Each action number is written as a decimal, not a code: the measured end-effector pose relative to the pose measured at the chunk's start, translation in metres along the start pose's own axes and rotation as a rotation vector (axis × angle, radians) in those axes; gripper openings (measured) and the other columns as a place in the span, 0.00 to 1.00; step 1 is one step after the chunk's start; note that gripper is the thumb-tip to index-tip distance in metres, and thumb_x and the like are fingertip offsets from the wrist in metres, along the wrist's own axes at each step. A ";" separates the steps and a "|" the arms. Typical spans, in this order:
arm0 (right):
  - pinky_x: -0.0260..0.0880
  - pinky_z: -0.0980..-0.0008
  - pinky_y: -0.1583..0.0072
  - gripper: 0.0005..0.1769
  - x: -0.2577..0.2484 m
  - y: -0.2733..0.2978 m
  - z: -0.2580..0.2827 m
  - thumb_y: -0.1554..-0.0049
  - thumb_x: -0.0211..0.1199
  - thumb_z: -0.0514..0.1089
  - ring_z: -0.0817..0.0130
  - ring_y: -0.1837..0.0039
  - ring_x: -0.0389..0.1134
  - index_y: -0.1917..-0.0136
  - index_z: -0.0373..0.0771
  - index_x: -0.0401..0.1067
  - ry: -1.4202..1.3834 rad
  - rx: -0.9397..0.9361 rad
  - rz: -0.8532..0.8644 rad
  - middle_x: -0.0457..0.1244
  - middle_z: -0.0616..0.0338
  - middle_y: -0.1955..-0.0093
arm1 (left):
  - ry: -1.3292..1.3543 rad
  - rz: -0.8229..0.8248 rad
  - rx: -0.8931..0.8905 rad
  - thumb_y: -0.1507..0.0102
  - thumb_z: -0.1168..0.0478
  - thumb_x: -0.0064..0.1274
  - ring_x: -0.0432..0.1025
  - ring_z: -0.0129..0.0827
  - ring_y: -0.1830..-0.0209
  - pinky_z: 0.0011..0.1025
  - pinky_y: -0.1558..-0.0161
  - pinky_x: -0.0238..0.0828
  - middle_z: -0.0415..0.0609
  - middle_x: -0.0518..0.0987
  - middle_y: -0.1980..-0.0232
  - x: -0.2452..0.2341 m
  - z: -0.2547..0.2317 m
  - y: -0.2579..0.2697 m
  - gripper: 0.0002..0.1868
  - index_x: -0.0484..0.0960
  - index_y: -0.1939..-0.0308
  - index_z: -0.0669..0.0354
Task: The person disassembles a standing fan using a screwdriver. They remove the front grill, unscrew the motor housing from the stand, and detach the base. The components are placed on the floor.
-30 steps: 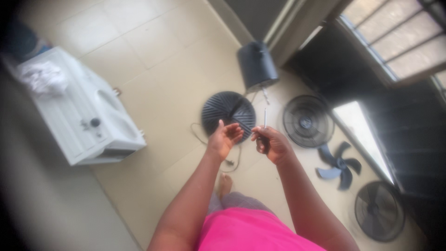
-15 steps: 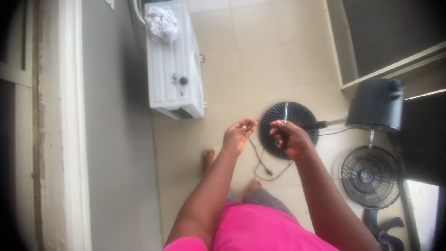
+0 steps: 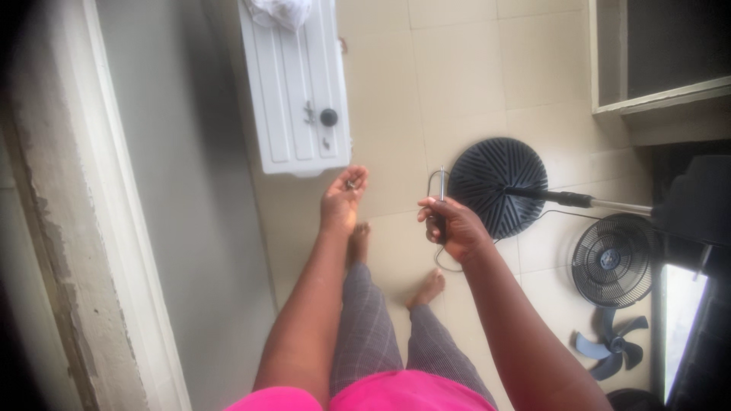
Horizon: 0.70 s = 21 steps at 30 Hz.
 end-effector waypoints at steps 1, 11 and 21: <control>0.57 0.76 0.67 0.10 0.007 -0.007 -0.001 0.41 0.63 0.44 0.75 0.71 0.60 0.50 0.36 0.73 0.015 0.015 -0.015 0.68 0.56 0.63 | 0.039 0.037 0.011 0.46 0.85 0.36 0.70 0.49 0.32 0.40 0.31 0.66 0.64 0.76 0.37 -0.004 -0.006 -0.008 0.31 0.69 0.37 0.76; 0.58 0.76 0.66 0.10 0.046 -0.058 -0.005 0.41 0.63 0.44 0.75 0.71 0.60 0.50 0.37 0.73 0.078 0.078 -0.054 0.68 0.57 0.63 | -0.217 -0.172 -0.028 0.40 0.82 0.42 0.77 0.44 0.39 0.31 0.39 0.72 0.63 0.80 0.42 -0.042 -0.020 -0.045 0.22 0.74 0.42 0.76; 0.58 0.76 0.67 0.08 0.062 -0.086 -0.015 0.40 0.62 0.44 0.75 0.71 0.60 0.51 0.38 0.73 0.143 0.132 -0.099 0.68 0.57 0.64 | -1.223 -0.344 0.440 0.37 0.69 0.51 0.81 0.39 0.56 0.33 0.51 0.76 0.52 0.85 0.57 -0.094 -0.008 -0.114 0.09 0.86 0.58 0.57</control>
Point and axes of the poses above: each hand's wrist, its own y-axis away from the middle knuckle, its own x-axis out of the palm, z = x × y, the point moved 3 cm from there along -y, towards the middle knuckle
